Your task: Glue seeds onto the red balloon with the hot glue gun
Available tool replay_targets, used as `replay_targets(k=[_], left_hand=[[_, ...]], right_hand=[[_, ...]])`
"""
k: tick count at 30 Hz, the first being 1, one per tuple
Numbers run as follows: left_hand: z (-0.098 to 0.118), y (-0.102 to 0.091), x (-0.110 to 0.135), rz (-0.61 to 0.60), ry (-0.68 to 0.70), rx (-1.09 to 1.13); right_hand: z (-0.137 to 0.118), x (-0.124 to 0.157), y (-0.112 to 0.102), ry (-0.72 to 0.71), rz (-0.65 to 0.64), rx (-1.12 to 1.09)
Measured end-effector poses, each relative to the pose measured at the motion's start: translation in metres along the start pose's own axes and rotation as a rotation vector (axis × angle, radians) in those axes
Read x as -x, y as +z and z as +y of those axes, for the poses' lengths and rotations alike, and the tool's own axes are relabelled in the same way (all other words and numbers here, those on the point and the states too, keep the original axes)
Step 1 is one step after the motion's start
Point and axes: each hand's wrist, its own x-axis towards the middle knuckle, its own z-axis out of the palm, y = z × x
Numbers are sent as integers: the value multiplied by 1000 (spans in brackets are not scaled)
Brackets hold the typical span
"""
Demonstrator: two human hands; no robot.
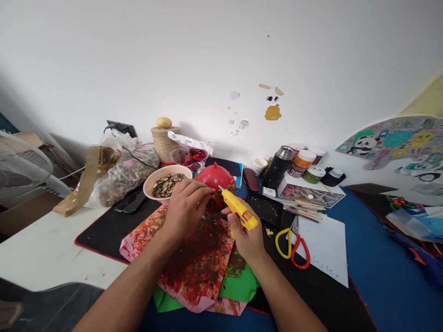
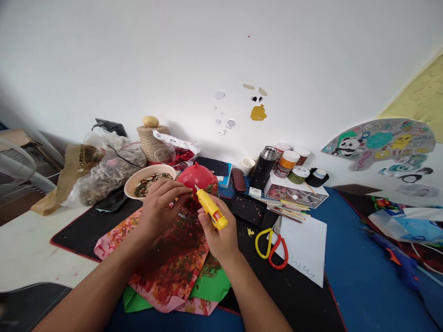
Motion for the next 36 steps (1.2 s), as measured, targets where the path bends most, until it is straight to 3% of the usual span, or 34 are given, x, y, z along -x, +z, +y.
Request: replay_targets(k=[18,36], left_hand=[[0,6,-3,12,-74,6],[-2,7,-2,0,-37,-25]], right_hand=[[-4,2,0,13,-25,3],[-4,3,1,32,-54,-16]])
